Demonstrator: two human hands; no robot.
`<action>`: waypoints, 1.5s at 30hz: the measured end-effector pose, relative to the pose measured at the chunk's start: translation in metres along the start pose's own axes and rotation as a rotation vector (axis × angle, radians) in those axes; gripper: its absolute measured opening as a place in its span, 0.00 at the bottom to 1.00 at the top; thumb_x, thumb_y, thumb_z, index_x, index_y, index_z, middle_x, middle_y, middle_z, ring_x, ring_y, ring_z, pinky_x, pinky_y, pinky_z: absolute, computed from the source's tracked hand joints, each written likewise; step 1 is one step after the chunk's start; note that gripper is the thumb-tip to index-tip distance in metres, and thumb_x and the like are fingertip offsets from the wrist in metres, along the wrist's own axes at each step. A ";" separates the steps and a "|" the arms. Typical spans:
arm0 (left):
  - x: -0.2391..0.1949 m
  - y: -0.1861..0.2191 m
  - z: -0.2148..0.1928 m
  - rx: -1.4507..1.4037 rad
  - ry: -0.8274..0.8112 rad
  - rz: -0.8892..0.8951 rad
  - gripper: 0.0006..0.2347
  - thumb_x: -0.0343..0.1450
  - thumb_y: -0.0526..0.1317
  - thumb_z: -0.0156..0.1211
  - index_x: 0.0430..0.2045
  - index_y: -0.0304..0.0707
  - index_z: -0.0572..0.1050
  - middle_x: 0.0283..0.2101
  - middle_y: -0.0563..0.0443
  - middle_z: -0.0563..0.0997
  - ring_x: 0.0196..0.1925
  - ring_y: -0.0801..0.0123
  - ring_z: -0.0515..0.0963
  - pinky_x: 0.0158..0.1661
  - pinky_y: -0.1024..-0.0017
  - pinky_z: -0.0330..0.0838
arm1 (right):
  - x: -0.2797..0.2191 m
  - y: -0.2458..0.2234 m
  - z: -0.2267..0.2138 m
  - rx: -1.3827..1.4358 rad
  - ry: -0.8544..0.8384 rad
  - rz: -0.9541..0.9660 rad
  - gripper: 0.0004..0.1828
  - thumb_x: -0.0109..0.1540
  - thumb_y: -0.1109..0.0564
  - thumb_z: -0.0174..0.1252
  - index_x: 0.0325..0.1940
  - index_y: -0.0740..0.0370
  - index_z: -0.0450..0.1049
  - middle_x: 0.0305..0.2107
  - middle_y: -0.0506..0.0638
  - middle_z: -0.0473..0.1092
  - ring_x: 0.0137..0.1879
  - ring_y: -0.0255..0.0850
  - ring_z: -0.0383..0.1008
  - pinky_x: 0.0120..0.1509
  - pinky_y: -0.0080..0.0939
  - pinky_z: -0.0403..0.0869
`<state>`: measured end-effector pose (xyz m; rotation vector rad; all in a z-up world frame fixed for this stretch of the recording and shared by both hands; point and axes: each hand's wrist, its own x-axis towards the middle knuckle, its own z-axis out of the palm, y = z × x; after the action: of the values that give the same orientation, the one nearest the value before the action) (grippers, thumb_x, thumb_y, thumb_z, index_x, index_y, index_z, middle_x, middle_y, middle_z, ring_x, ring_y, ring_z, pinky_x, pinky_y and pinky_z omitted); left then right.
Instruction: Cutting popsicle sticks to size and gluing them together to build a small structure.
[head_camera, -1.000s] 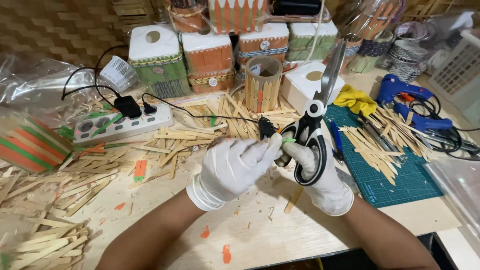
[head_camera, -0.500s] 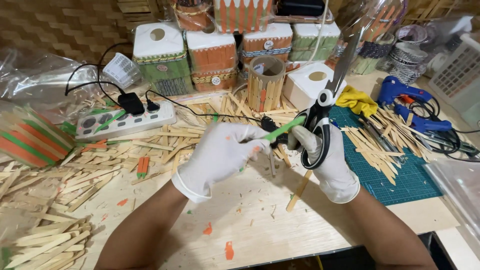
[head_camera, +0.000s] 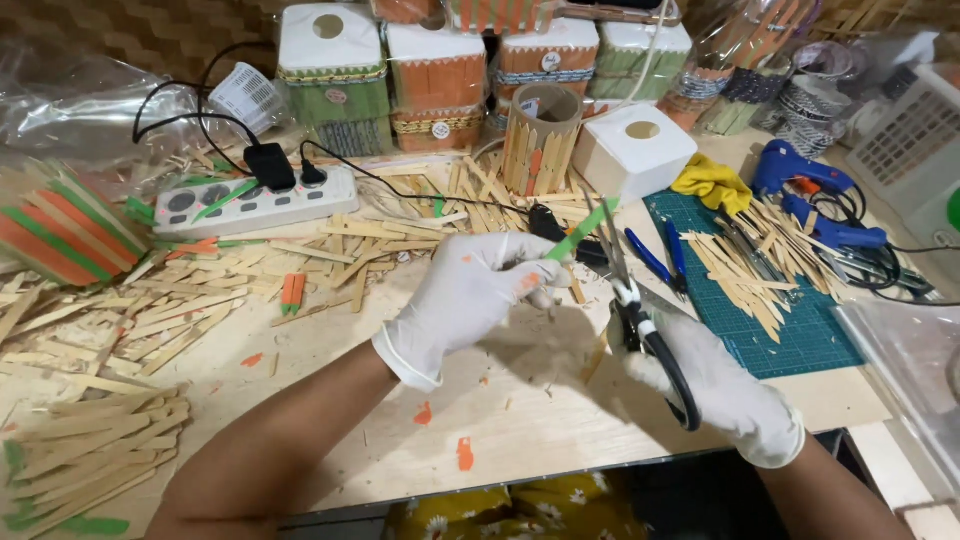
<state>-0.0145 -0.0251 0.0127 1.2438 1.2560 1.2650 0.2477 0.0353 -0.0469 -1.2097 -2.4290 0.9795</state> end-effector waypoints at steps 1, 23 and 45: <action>-0.008 0.000 0.003 0.001 -0.005 -0.001 0.08 0.72 0.31 0.61 0.42 0.30 0.82 0.34 0.40 0.87 0.29 0.72 0.84 0.28 0.82 0.73 | -0.007 -0.003 0.000 0.002 0.003 0.004 0.33 0.55 0.32 0.61 0.38 0.66 0.74 0.28 0.69 0.76 0.42 0.67 0.80 0.50 0.63 0.77; -0.034 -0.061 0.012 -0.206 -0.091 -0.388 0.09 0.70 0.29 0.62 0.41 0.25 0.84 0.38 0.39 0.89 0.26 0.70 0.84 0.29 0.80 0.80 | -0.031 -0.008 0.028 -0.168 -0.329 0.047 0.24 0.60 0.29 0.49 0.43 0.48 0.69 0.17 0.42 0.68 0.25 0.36 0.63 0.33 0.41 0.69; -0.058 -0.071 0.028 -0.198 0.240 -0.254 0.11 0.66 0.29 0.69 0.41 0.35 0.86 0.36 0.48 0.85 0.40 0.68 0.79 0.43 0.76 0.78 | -0.073 0.049 0.037 0.387 -0.136 0.349 0.24 0.48 0.43 0.77 0.35 0.53 0.72 0.21 0.44 0.69 0.23 0.35 0.59 0.30 0.35 0.62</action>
<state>0.0140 -0.0784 -0.0615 0.7816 1.3720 1.3413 0.3043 -0.0174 -0.1022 -1.4806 -2.0165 1.5898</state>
